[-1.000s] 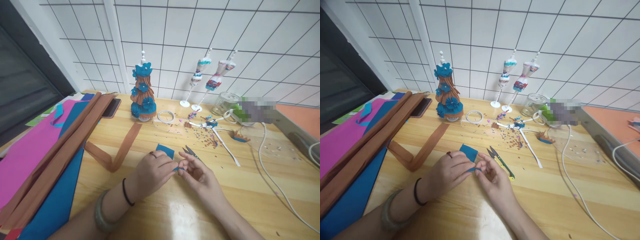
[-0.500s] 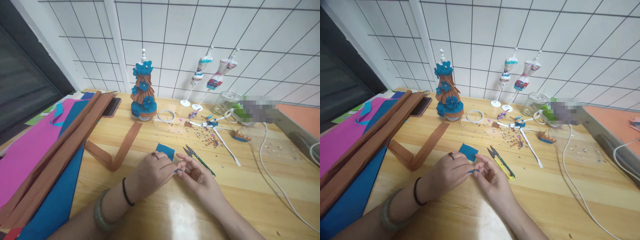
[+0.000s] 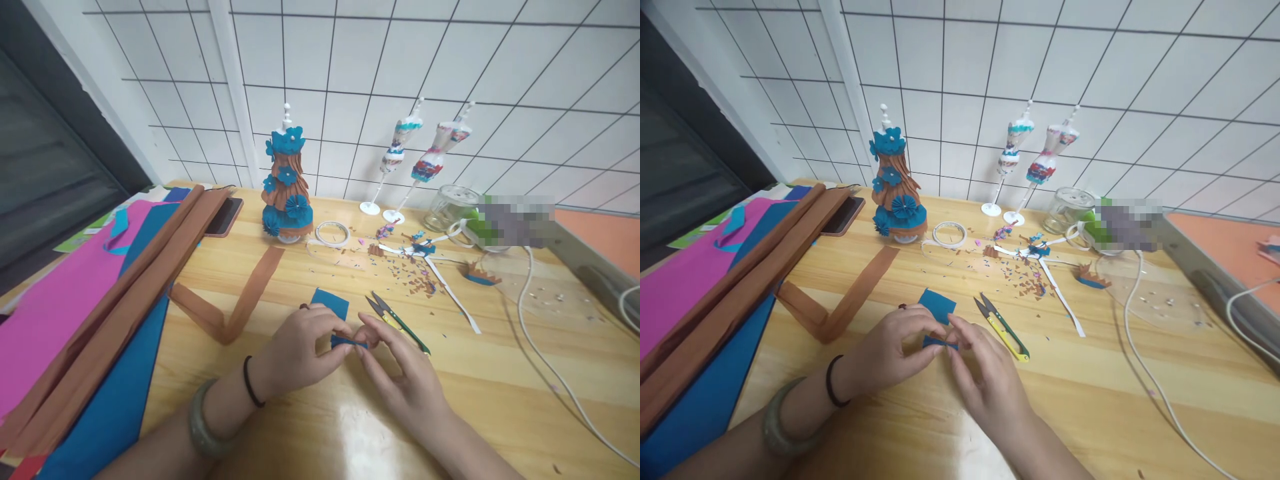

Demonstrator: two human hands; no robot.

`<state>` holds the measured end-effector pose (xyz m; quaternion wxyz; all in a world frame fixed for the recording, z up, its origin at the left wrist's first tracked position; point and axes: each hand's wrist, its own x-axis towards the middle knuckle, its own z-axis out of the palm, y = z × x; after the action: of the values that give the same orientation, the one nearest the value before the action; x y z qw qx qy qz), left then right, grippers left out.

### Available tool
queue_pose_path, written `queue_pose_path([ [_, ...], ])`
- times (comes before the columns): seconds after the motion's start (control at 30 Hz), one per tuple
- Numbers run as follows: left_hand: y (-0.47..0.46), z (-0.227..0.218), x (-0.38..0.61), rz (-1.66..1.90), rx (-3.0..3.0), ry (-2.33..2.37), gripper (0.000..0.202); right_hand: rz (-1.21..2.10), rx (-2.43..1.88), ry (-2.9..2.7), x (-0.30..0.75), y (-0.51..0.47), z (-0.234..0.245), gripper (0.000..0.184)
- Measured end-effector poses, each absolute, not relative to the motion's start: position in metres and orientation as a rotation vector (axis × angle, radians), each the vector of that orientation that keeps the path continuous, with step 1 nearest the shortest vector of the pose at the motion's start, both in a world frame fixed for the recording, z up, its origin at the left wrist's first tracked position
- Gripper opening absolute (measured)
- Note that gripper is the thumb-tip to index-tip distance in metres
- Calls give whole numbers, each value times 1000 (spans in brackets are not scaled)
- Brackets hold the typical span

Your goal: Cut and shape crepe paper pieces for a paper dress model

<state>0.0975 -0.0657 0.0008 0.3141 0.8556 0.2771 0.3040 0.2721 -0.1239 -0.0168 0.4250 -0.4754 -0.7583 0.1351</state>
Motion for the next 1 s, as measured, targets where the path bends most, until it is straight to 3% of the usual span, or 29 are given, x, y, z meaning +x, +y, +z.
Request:
queue_pose_path([
  [1.0, -63, -4, 99, 760, 2464, 719, 15, 318, -1175, -1972, 273, -123, -15, 48],
])
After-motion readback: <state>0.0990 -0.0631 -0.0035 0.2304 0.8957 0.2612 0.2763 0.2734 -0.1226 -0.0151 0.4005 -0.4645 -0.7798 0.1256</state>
